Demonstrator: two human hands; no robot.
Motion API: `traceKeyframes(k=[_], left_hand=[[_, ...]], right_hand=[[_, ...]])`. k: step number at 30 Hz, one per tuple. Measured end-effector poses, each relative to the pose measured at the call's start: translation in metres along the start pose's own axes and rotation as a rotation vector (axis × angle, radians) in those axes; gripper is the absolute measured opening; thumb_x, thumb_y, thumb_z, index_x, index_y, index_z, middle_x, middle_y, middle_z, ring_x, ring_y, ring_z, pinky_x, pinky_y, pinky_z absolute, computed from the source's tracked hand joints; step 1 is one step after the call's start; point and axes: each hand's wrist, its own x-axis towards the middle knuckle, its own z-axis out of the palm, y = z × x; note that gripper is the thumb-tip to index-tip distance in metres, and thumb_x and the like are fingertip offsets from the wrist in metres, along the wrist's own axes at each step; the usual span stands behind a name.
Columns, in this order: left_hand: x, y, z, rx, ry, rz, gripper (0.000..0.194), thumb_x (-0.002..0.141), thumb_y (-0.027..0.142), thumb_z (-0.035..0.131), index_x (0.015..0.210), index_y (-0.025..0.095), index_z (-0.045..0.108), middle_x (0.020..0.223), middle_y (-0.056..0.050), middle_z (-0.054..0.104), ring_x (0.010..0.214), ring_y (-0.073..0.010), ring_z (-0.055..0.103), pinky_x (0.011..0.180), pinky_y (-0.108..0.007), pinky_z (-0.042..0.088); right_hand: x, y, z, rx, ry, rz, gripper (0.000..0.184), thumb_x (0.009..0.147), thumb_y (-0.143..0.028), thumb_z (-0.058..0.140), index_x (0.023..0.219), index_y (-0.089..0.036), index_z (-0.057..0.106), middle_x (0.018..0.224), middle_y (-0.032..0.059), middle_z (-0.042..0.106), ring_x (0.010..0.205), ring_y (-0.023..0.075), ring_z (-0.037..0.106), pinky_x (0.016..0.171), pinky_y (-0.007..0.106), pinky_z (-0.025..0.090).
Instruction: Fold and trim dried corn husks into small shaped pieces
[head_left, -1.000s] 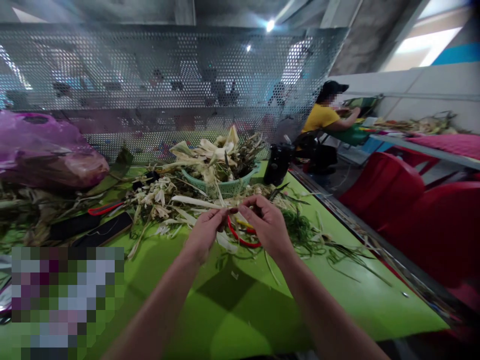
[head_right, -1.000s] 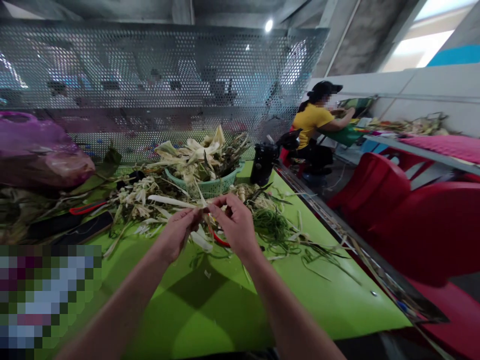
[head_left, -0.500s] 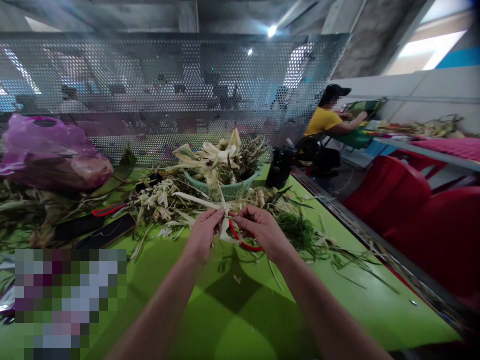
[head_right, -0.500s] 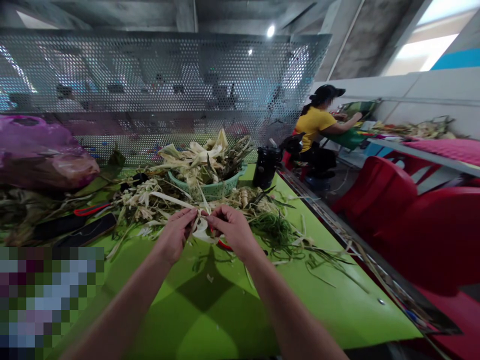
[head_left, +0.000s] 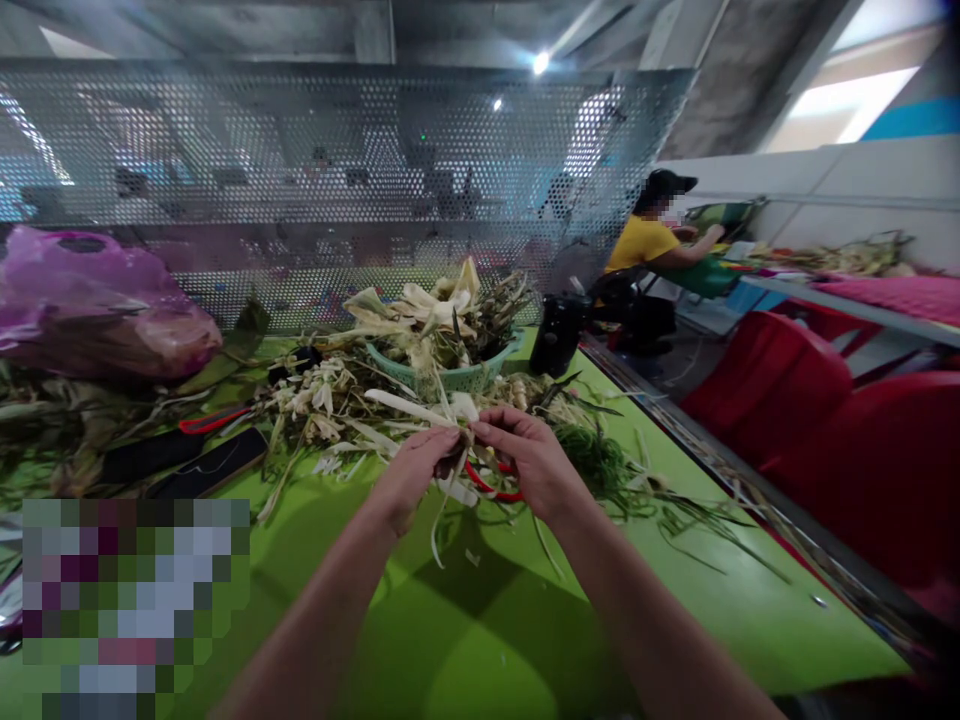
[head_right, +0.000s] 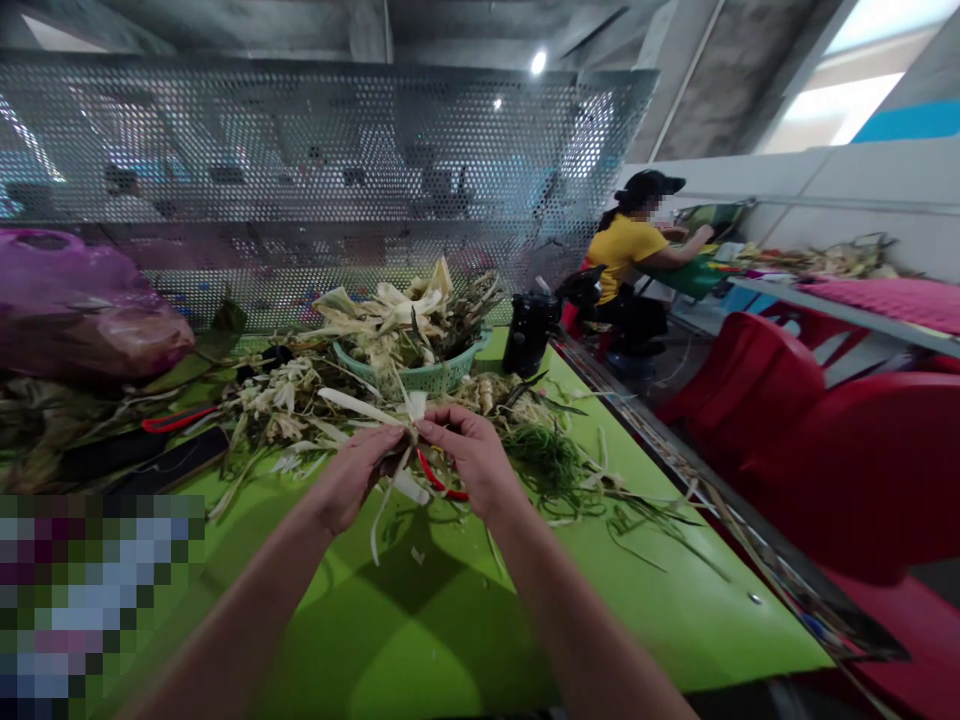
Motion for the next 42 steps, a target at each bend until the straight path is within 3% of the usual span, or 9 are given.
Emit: traceKeyframes(k=[7,14,20,23,32,35,37,39,42], left_hand=[[0.001,0.002,0.002,0.010,0.010,0.010,0.028,0.077,0.043,0.062,0.084,0.016,0.062,0.065,0.002,0.051,0.057,-0.0086,0.039,0.053,-0.022,0.028],[0.002,0.003,0.006,0.031,0.078,0.075,0.025,0.075,0.040,0.064,0.086,0.019,0.058,0.067,0.003,0.051,0.056,-0.0086,0.040,0.055,-0.022,0.031],[0.002,0.004,0.007,0.039,0.063,0.116,0.021,0.076,0.037,0.062,0.081,0.018,0.055,0.064,0.004,0.050,0.058,-0.0091,0.043,0.058,-0.021,0.034],[0.001,0.005,0.008,0.037,0.056,0.114,0.020,0.076,0.036,0.062,0.080,0.018,0.055,0.065,0.004,0.050,0.058,-0.0086,0.042,0.056,-0.021,0.033],[-0.005,0.008,0.010,0.099,0.006,0.113,0.017,0.079,0.033,0.059,0.076,0.019,0.051,0.055,0.007,0.038,0.049,-0.0067,0.032,0.049,-0.021,0.023],[-0.002,0.010,0.004,0.036,-0.038,0.079,0.018,0.076,0.033,0.063,0.075,0.017,0.053,0.059,0.005,0.048,0.054,-0.0074,0.042,0.054,-0.021,0.031],[0.001,0.014,-0.007,0.015,-0.053,0.036,0.021,0.073,0.032,0.066,0.083,0.016,0.059,0.075,-0.001,0.062,0.068,-0.0112,0.054,0.067,-0.024,0.040],[0.005,0.022,-0.021,0.042,0.052,0.094,0.031,0.074,0.034,0.065,0.100,0.017,0.058,0.095,-0.006,0.066,0.084,-0.0161,0.060,0.075,-0.027,0.043],[0.007,0.036,-0.040,0.081,0.383,0.365,0.036,0.079,0.037,0.059,0.109,0.018,0.055,0.106,-0.007,0.063,0.094,-0.0174,0.059,0.079,-0.028,0.043]], right_hand=[[0.002,0.002,-0.002,-0.056,0.021,-0.067,0.027,0.067,-0.040,0.074,0.076,-0.018,0.061,0.067,-0.0015,0.059,0.056,0.0104,0.051,0.052,0.023,0.040],[0.000,0.007,0.004,-0.270,0.036,-0.146,0.021,0.080,-0.040,0.059,0.078,-0.021,0.051,0.054,-0.0073,0.043,0.039,0.0066,0.038,0.038,0.020,0.030],[-0.005,-0.001,0.007,-0.149,-0.045,-0.083,0.024,0.078,-0.042,0.062,0.079,-0.019,0.053,0.064,-0.0026,0.053,0.055,0.0104,0.052,0.050,0.023,0.044],[-0.005,-0.002,0.006,-0.108,-0.065,-0.049,0.027,0.076,-0.043,0.065,0.076,-0.018,0.054,0.061,-0.0029,0.052,0.053,0.0098,0.050,0.050,0.023,0.043],[-0.002,0.003,0.004,-0.023,0.035,-0.081,0.029,0.072,-0.042,0.068,0.072,-0.018,0.051,0.060,-0.0046,0.050,0.051,0.0086,0.046,0.049,0.022,0.040],[0.000,0.001,0.000,-0.082,0.030,-0.125,0.028,0.074,-0.042,0.066,0.072,-0.018,0.051,0.060,-0.0041,0.049,0.051,0.0089,0.045,0.048,0.022,0.040],[0.001,0.000,-0.003,-0.164,0.013,-0.161,0.027,0.075,-0.042,0.065,0.072,-0.019,0.051,0.060,-0.0039,0.049,0.051,0.0092,0.046,0.048,0.022,0.040],[0.002,-0.001,-0.006,-0.242,-0.002,-0.187,0.026,0.076,-0.041,0.065,0.072,-0.019,0.051,0.060,-0.0041,0.048,0.051,0.0091,0.046,0.048,0.022,0.040],[0.001,-0.002,-0.008,-0.308,-0.028,-0.190,0.024,0.077,-0.039,0.064,0.073,-0.019,0.052,0.060,-0.0051,0.047,0.049,0.0087,0.047,0.047,0.022,0.040]])
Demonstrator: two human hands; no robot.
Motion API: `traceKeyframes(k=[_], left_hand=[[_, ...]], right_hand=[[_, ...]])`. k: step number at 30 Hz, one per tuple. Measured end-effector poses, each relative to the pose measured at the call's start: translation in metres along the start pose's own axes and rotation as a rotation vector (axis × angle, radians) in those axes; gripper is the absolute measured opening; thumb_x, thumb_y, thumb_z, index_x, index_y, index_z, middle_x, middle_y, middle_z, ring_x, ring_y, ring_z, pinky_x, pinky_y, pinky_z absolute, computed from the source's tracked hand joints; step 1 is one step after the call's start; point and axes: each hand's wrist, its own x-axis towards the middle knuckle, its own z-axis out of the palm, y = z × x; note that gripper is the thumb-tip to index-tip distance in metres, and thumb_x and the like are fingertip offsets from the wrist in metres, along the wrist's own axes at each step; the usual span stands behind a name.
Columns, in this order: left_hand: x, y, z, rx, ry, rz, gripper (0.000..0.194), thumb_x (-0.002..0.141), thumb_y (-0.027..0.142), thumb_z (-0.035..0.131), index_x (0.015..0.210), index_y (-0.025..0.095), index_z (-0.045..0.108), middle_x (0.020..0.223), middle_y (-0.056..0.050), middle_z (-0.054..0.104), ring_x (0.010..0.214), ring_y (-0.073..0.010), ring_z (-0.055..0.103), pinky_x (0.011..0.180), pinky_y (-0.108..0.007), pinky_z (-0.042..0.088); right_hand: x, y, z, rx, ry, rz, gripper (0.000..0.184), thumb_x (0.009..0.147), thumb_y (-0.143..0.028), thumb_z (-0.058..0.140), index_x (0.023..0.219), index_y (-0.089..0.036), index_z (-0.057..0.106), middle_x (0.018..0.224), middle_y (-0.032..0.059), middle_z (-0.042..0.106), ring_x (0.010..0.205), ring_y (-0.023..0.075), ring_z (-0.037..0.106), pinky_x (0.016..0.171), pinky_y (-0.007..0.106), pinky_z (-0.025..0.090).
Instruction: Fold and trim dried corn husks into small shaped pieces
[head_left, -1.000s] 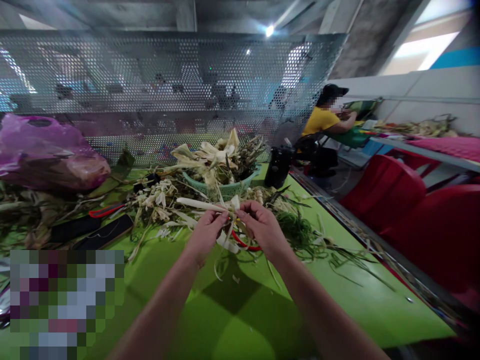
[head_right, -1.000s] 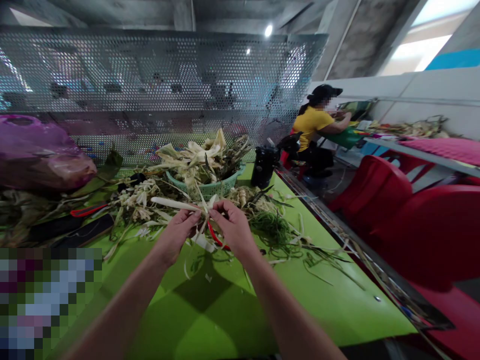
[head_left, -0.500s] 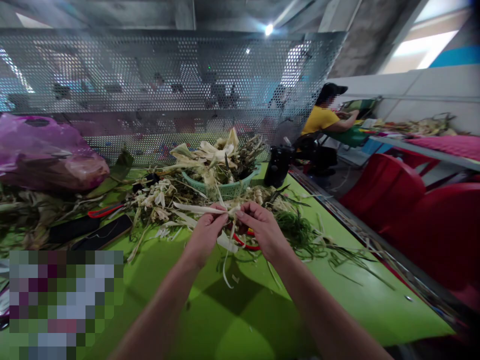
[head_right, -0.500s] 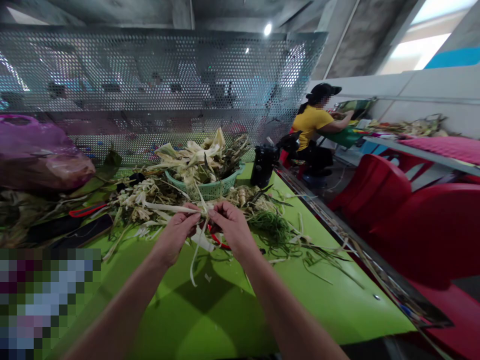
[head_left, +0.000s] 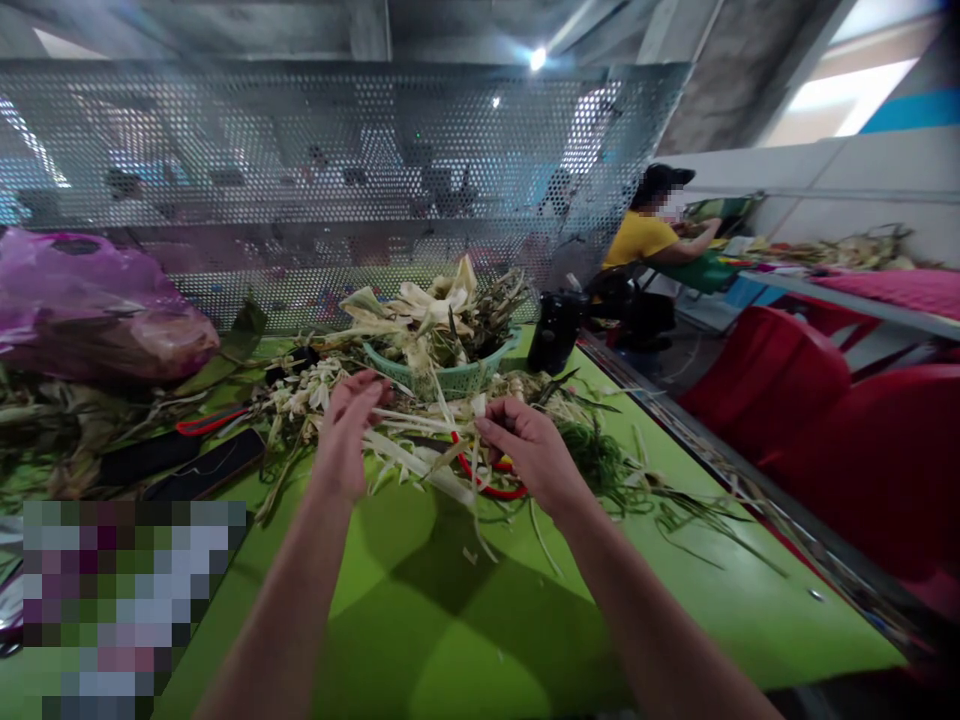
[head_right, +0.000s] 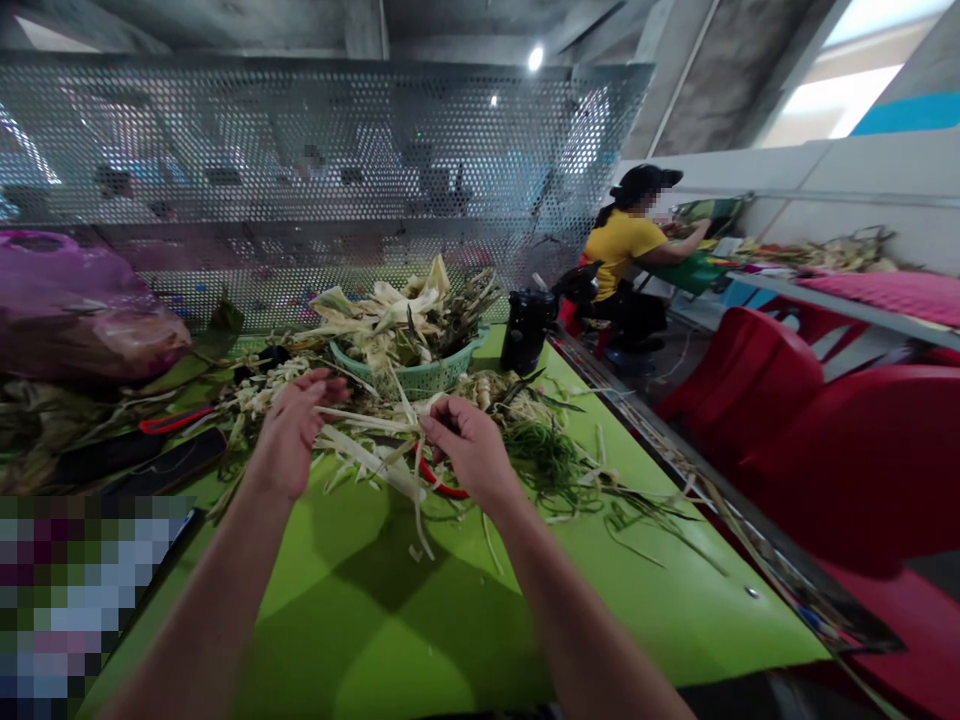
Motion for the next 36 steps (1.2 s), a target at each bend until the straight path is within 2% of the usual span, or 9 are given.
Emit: traceKeyframes(k=[2,4,6,9,12,22,29,34,36], left_hand=[[0.002,0.007,-0.006,0.159,0.176,0.242,0.037,0.076,0.034,0.063,0.109,0.019,0.056,0.110,-0.007,0.060,0.101,-0.0174,0.055,0.085,-0.028,0.041],[-0.002,0.013,-0.004,0.363,0.192,0.383,0.037,0.077,0.034,0.063,0.110,0.020,0.058,0.112,-0.006,0.059,0.104,-0.0184,0.053,0.090,-0.029,0.039],[-0.010,0.014,0.004,0.522,-0.039,0.364,0.028,0.081,0.034,0.058,0.105,0.020,0.062,0.107,-0.006,0.062,0.101,-0.0196,0.054,0.088,-0.030,0.039],[-0.022,0.006,0.020,0.581,-0.436,0.202,0.025,0.087,0.034,0.047,0.099,0.021,0.064,0.097,-0.006,0.065,0.089,-0.0192,0.056,0.078,-0.029,0.041],[-0.027,-0.008,0.030,0.609,-0.588,0.154,0.024,0.088,0.033,0.045,0.082,0.019,0.063,0.078,-0.004,0.062,0.074,-0.0175,0.052,0.068,-0.027,0.038],[-0.025,-0.009,0.030,0.495,-0.645,0.059,0.021,0.086,0.030,0.046,0.081,0.016,0.061,0.080,-0.003,0.060,0.076,-0.0162,0.050,0.072,-0.027,0.040],[-0.025,-0.012,0.032,0.421,-0.668,-0.005,0.019,0.082,0.031,0.051,0.079,0.014,0.060,0.078,-0.003,0.059,0.076,-0.0159,0.050,0.070,-0.026,0.039],[-0.025,-0.016,0.034,0.350,-0.587,-0.057,0.017,0.081,0.028,0.050,0.076,0.014,0.057,0.072,-0.001,0.055,0.069,-0.0140,0.046,0.066,-0.025,0.037],[-0.024,-0.016,0.034,0.303,-0.544,-0.082,0.017,0.082,0.028,0.048,0.077,0.015,0.056,0.070,0.000,0.053,0.068,-0.0131,0.045,0.065,-0.024,0.036]], right_hand=[[-0.001,-0.001,0.001,-0.014,-0.022,0.003,0.023,0.077,-0.038,0.064,0.073,-0.019,0.051,0.060,-0.0054,0.047,0.049,0.0085,0.046,0.047,0.022,0.039],[-0.001,-0.002,0.003,-0.013,-0.037,0.009,0.023,0.077,-0.038,0.064,0.071,-0.020,0.051,0.060,-0.0054,0.046,0.050,0.0086,0.045,0.047,0.022,0.039],[-0.002,-0.003,0.004,-0.012,-0.050,0.014,0.023,0.077,-0.038,0.065,0.071,-0.020,0.051,0.060,-0.0052,0.047,0.051,0.0089,0.044,0.047,0.022,0.040],[-0.003,-0.004,0.005,-0.022,-0.072,0.004,0.020,0.077,-0.037,0.064,0.073,-0.020,0.054,0.062,-0.0045,0.049,0.052,0.0091,0.045,0.049,0.022,0.040],[-0.003,-0.005,0.005,-0.016,-0.079,0.000,0.019,0.077,-0.036,0.065,0.075,-0.019,0.056,0.064,-0.0040,0.050,0.052,0.0091,0.046,0.049,0.022,0.039],[-0.002,-0.004,0.007,0.060,-0.025,0.031,0.020,0.075,-0.035,0.066,0.072,-0.018,0.057,0.061,-0.0047,0.048,0.051,0.0080,0.041,0.048,0.021,0.035],[-0.002,-0.001,0.007,-0.106,0.038,-0.049,0.018,0.078,-0.034,0.063,0.073,-0.018,0.057,0.061,-0.0031,0.048,0.054,0.0093,0.041,0.049,0.021,0.034],[-0.004,-0.005,0.006,-0.237,0.138,-0.142,0.018,0.081,-0.035,0.060,0.088,-0.018,0.059,0.070,-0.0009,0.052,0.058,0.0106,0.042,0.053,0.022,0.035],[-0.006,-0.007,0.005,-0.301,0.169,-0.197,0.017,0.082,-0.036,0.061,0.083,-0.019,0.057,0.070,-0.0011,0.051,0.058,0.0107,0.041,0.053,0.022,0.033]])
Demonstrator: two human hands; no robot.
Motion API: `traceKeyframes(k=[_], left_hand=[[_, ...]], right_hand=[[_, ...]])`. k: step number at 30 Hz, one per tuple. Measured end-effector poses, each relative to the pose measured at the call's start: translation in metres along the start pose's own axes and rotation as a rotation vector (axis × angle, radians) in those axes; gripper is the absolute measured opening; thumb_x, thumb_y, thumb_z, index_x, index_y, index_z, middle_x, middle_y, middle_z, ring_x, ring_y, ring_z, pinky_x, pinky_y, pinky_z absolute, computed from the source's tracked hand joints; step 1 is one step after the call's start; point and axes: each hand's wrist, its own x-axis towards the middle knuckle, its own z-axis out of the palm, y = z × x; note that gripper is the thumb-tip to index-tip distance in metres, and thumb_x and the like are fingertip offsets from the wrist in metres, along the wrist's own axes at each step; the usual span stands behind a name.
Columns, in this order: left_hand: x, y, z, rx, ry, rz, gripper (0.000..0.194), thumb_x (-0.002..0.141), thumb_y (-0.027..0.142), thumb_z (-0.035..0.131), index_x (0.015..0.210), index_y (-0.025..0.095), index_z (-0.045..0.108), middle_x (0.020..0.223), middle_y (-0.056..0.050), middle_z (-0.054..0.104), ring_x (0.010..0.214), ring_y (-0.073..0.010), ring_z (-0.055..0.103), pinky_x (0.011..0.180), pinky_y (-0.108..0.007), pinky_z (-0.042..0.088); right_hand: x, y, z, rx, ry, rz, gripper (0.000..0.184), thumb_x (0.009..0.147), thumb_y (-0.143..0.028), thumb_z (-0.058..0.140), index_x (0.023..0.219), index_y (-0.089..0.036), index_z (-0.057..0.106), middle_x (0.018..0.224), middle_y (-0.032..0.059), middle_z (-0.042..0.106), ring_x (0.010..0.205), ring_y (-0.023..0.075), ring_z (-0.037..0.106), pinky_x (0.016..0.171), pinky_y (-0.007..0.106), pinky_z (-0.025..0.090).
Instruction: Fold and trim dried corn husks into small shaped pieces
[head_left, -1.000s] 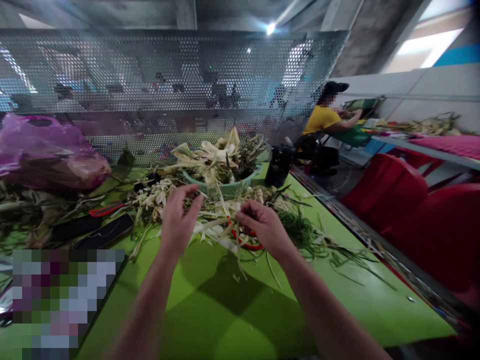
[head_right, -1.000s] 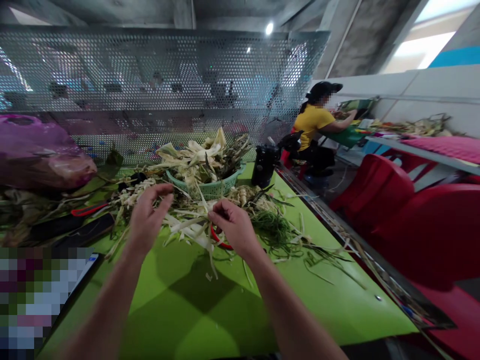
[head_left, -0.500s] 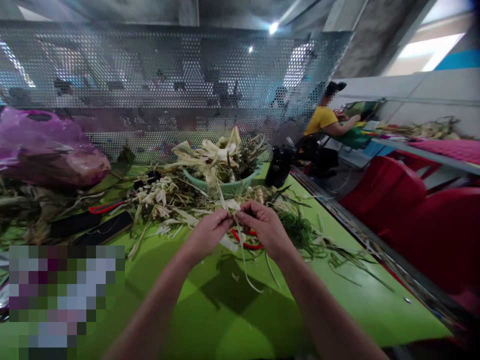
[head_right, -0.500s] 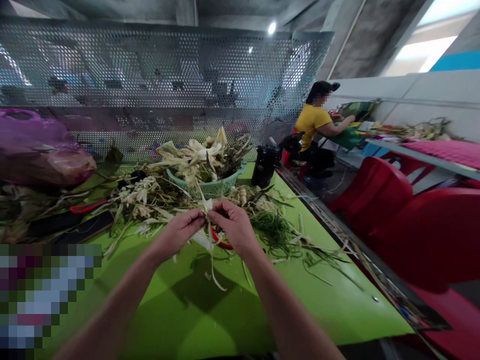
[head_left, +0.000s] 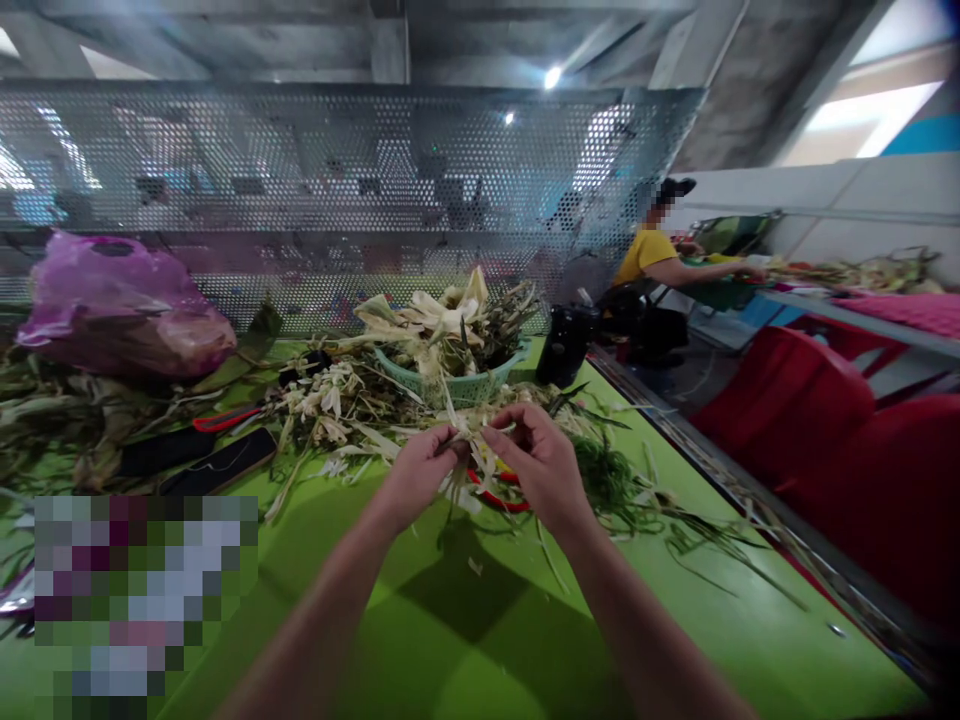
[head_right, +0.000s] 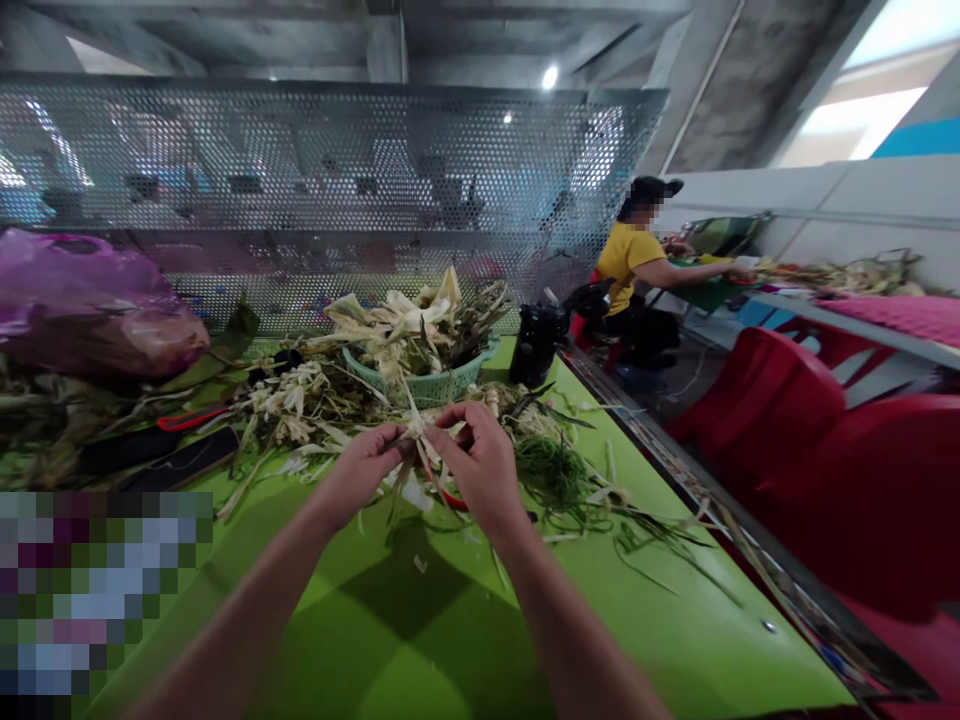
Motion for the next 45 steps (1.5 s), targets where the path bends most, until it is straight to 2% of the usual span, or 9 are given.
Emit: traceKeyframes(k=[3,6,20,25,29,31,34,40,45], left_hand=[[0.001,-0.001,-0.001,-0.042,0.060,-0.004,0.016,0.081,0.029,0.050,0.076,0.015,0.055,0.070,0.001,0.051,0.066,-0.0117,0.042,0.062,-0.023,0.035],[0.001,-0.002,-0.002,-0.076,0.088,-0.007,0.018,0.081,0.032,0.052,0.076,0.015,0.055,0.069,0.002,0.049,0.065,-0.0111,0.041,0.062,-0.022,0.034],[-0.004,0.001,0.001,-0.422,0.140,-0.162,0.019,0.076,0.033,0.060,0.076,0.015,0.055,0.062,0.004,0.048,0.053,-0.0072,0.038,0.051,-0.019,0.029],[-0.002,-0.001,-0.004,-0.338,0.115,-0.122,0.020,0.078,0.033,0.058,0.072,0.015,0.053,0.063,0.004,0.046,0.055,-0.0071,0.037,0.053,-0.019,0.029],[-0.002,0.001,-0.006,-0.262,0.084,-0.068,0.017,0.079,0.032,0.056,0.078,0.015,0.056,0.069,0.002,0.051,0.063,-0.0091,0.043,0.061,-0.021,0.034],[-0.002,0.003,-0.006,-0.238,0.049,-0.054,0.016,0.079,0.032,0.056,0.081,0.016,0.058,0.074,0.001,0.054,0.068,-0.0107,0.046,0.066,-0.022,0.036],[-0.003,0.004,-0.005,-0.196,0.018,-0.056,0.017,0.080,0.033,0.053,0.081,0.016,0.057,0.074,0.001,0.054,0.069,-0.0116,0.046,0.066,-0.023,0.036],[-0.001,-0.001,-0.005,-0.025,0.031,-0.023,0.021,0.082,0.037,0.051,0.078,0.016,0.055,0.066,0.003,0.046,0.064,-0.0109,0.040,0.061,-0.023,0.031],[0.000,-0.003,-0.004,-0.091,0.041,-0.012,0.019,0.081,0.033,0.053,0.074,0.016,0.054,0.065,0.003,0.044,0.062,-0.0102,0.038,0.059,-0.023,0.030]], right_hand=[[-0.001,-0.001,0.000,-0.087,-0.083,-0.081,0.021,0.083,-0.035,0.059,0.071,-0.018,0.057,0.071,-0.0001,0.051,0.062,0.0120,0.045,0.057,0.023,0.035],[-0.002,0.000,0.002,-0.147,-0.160,-0.123,0.019,0.085,-0.032,0.058,0.071,-0.018,0.059,0.070,0.0004,0.053,0.065,0.0132,0.048,0.060,0.024,0.036],[0.000,-0.001,0.000,-0.177,-0.190,-0.134,0.016,0.081,-0.019,0.057,0.065,-0.018,0.054,0.067,-0.0009,0.051,0.064,0.0125,0.048,0.059,0.024,0.035],[0.001,-0.002,-0.002,-0.163,-0.197,-0.120,0.017,0.081,-0.024,0.059,0.066,-0.018,0.055,0.069,-0.0006,0.051,0.063,0.0121,0.047,0.058,0.024,0.035],[0.001,-0.003,-0.002,0.015,-0.115,0.010,0.017,0.080,-0.034,0.061,0.089,-0.019,0.058,0.073,-0.0014,0.051,0.056,0.0102,0.044,0.052,0.023,0.035],[0.002,-0.002,-0.001,0.160,-0.168,0.114,0.024,0.083,-0.036,0.057,0.100,-0.021,0.055,0.068,-0.0029,0.051,0.054,0.0107,0.046,0.051,0.023,0.037],[0.003,0.001,0.001,0.269,-0.254,0.196,0.023,0.083,-0.037,0.055,0.096,-0.019,0.057,0.068,-0.0012,0.056,0.059,0.0122,0.052,0.056,0.024,0.042],[0.004,0.007,0.004,0.117,-0.217,0.067,0.014,0.079,-0.031,0.061,0.082,-0.017,0.061,0.070,0.0005,0.058,0.063,0.0127,0.050,0.058,0.024,0.040],[0.002,0.009,0.003,0.034,-0.166,0.039,0.012,0.080,-0.030,0.061,0.079,-0.018,0.061,0.068,-0.0011,0.056,0.061,0.0117,0.047,0.055,0.023,0.037]])
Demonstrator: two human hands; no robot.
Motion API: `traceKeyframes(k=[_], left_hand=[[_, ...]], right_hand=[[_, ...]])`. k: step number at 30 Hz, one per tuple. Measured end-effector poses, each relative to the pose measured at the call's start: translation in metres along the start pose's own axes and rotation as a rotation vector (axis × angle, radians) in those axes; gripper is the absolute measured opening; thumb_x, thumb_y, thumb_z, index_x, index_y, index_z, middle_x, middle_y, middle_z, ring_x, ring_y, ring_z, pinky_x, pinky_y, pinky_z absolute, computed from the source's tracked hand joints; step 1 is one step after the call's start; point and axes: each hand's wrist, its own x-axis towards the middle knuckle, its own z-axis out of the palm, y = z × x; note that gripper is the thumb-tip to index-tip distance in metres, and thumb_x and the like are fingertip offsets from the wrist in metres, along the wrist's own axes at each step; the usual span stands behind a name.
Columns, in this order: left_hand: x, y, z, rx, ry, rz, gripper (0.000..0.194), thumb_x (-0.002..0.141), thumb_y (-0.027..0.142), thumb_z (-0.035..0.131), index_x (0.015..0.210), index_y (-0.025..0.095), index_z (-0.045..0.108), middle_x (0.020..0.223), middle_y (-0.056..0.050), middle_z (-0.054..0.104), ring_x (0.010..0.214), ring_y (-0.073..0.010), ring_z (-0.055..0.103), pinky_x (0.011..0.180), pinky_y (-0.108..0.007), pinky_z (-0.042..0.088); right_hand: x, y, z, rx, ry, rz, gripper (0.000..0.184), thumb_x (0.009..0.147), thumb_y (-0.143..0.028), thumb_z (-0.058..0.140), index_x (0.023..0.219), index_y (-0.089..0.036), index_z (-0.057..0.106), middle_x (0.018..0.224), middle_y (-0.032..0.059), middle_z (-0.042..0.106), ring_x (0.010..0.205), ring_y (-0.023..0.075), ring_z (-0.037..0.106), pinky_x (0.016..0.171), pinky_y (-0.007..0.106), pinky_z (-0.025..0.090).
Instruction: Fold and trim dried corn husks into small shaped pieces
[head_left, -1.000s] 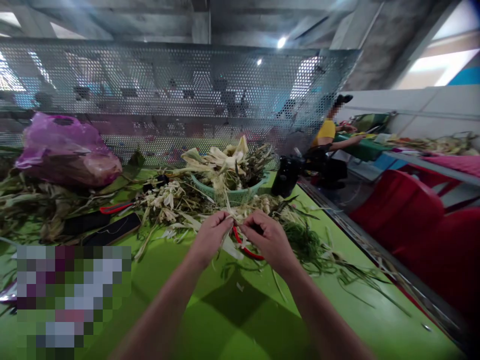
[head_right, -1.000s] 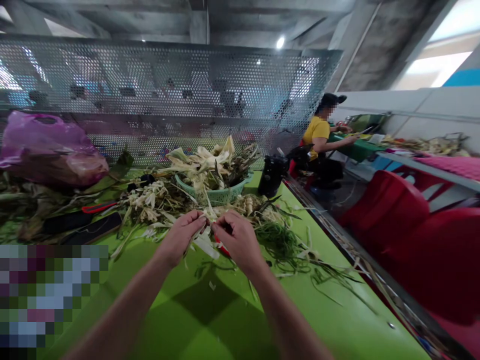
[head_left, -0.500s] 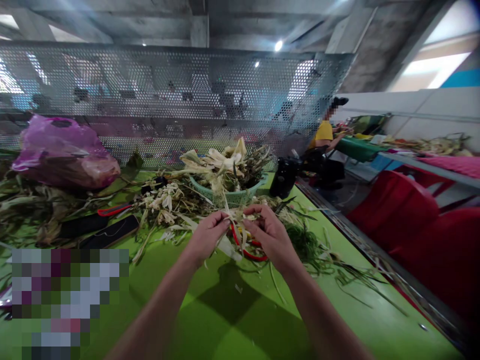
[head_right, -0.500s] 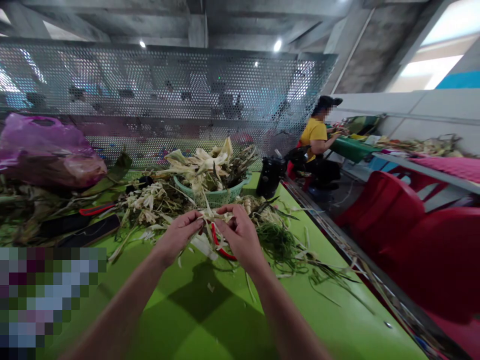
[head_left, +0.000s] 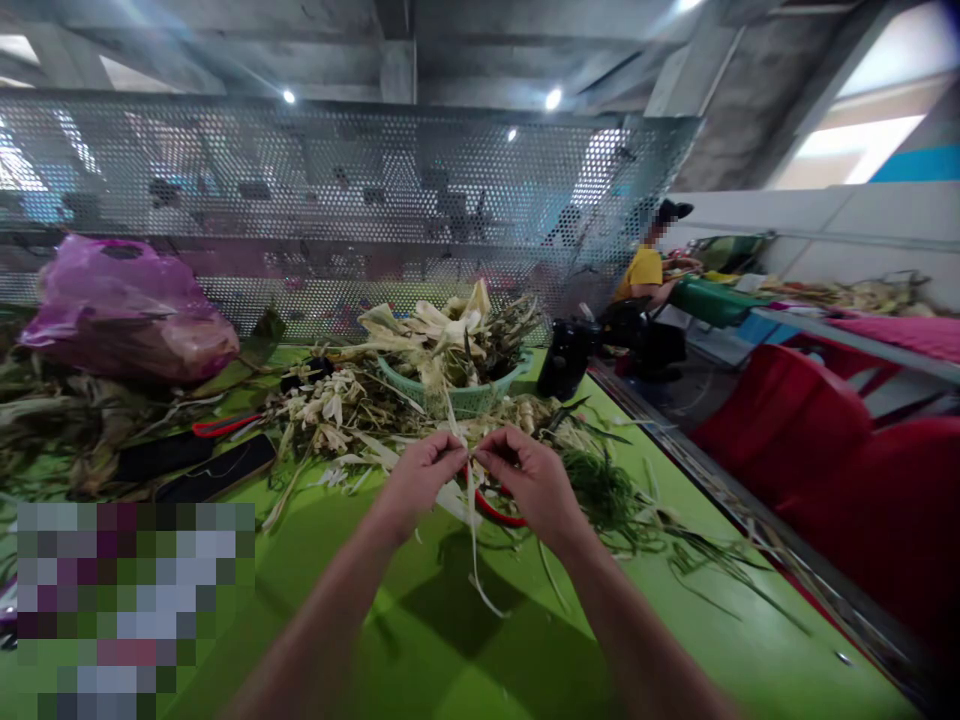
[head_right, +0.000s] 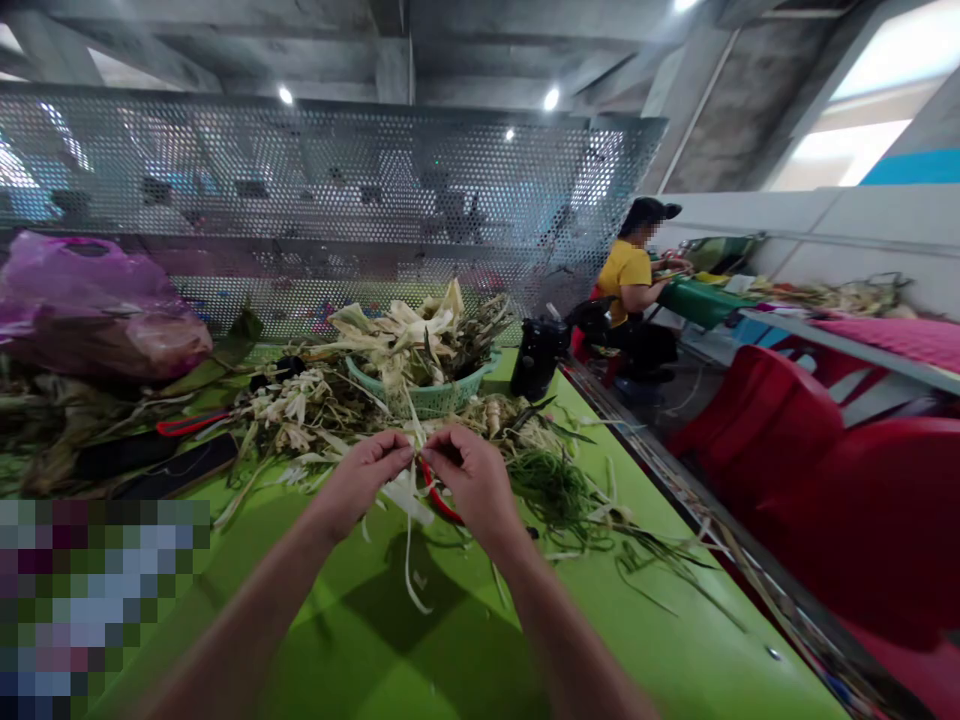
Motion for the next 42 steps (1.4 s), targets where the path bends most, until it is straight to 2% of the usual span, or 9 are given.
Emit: traceKeyframes(k=[3,7,11,17,22,24,28,34,42], left_hand=[[0.000,0.002,0.001,-0.014,-0.002,0.009,0.018,0.081,0.033,0.054,0.076,0.016,0.056,0.067,0.003,0.048,0.064,-0.0106,0.041,0.062,-0.022,0.033],[0.001,0.001,0.002,0.009,-0.065,0.076,0.018,0.080,0.031,0.055,0.083,0.016,0.062,0.079,-0.002,0.060,0.078,-0.0144,0.051,0.075,-0.025,0.039],[0.001,-0.003,0.004,0.095,-0.113,0.099,0.020,0.081,0.031,0.053,0.084,0.015,0.065,0.080,-0.003,0.062,0.077,-0.0157,0.052,0.073,-0.025,0.040],[-0.001,-0.003,0.002,0.168,-0.146,0.056,0.018,0.081,0.029,0.053,0.080,0.015,0.064,0.073,-0.001,0.059,0.070,-0.0144,0.050,0.066,-0.024,0.037],[0.000,0.000,-0.002,0.059,-0.081,-0.021,0.020,0.078,0.028,0.055,0.089,0.014,0.066,0.084,-0.004,0.064,0.079,-0.0160,0.053,0.074,-0.026,0.040],[0.000,0.000,-0.002,0.007,-0.052,-0.061,0.023,0.078,0.027,0.055,0.093,0.015,0.066,0.087,-0.004,0.065,0.079,-0.0156,0.054,0.075,-0.026,0.040],[0.001,-0.001,-0.002,0.010,0.014,-0.065,0.022,0.078,0.030,0.056,0.091,0.015,0.067,0.084,-0.004,0.066,0.076,-0.0153,0.054,0.075,-0.026,0.041],[0.001,-0.003,-0.003,0.029,0.027,-0.056,0.022,0.078,0.028,0.056,0.092,0.016,0.068,0.084,-0.004,0.067,0.077,-0.0159,0.056,0.074,-0.026,0.042],[0.001,0.002,-0.006,-0.015,0.028,-0.082,0.021,0.075,0.022,0.058,0.090,0.015,0.071,0.087,-0.005,0.069,0.080,-0.0168,0.058,0.079,-0.028,0.041]], right_hand=[[0.000,-0.001,-0.002,0.043,-0.016,0.038,0.016,0.080,-0.034,0.061,0.080,-0.017,0.062,0.066,-0.0016,0.056,0.058,0.0111,0.046,0.053,0.022,0.036],[0.002,-0.003,-0.005,0.075,-0.104,0.103,0.026,0.081,-0.042,0.059,0.085,-0.018,0.067,0.069,0.0001,0.060,0.059,0.0121,0.049,0.052,0.022,0.037],[0.004,0.001,-0.003,0.098,-0.043,0.077,0.021,0.075,-0.038,0.065,0.082,-0.017,0.067,0.074,0.0015,0.060,0.067,0.0137,0.051,0.057,0.023,0.040],[0.003,0.005,-0.002,0.140,0.034,0.073,0.019,0.072,-0.035,0.067,0.076,-0.017,0.063,0.070,0.0005,0.057,0.063,0.0126,0.049,0.056,0.023,0.040],[0.002,-0.004,-0.003,0.243,0.009,0.202,0.026,0.079,-0.041,0.059,0.090,-0.018,0.064,0.071,0.0001,0.060,0.046,0.0068,0.040,0.043,0.020,0.032],[0.002,-0.006,-0.004,0.274,-0.025,0.236,0.027,0.080,-0.043,0.058,0.090,-0.018,0.064,0.072,0.0004,0.060,0.045,0.0070,0.043,0.043,0.021,0.035],[0.002,-0.003,-0.004,0.252,-0.046,0.180,0.023,0.074,-0.038,0.065,0.081,-0.016,0.063,0.068,0.0001,0.060,0.060,0.0117,0.054,0.055,0.023,0.044],[0.002,-0.002,-0.003,0.132,-0.023,0.112,0.016,0.074,-0.032,0.064,0.079,-0.017,0.064,0.065,-0.0009,0.057,0.059,0.0114,0.050,0.053,0.023,0.040],[0.002,0.000,-0.004,0.106,-0.018,0.083,0.013,0.077,-0.030,0.063,0.077,-0.017,0.063,0.065,-0.0012,0.056,0.059,0.0108,0.048,0.055,0.023,0.038]])
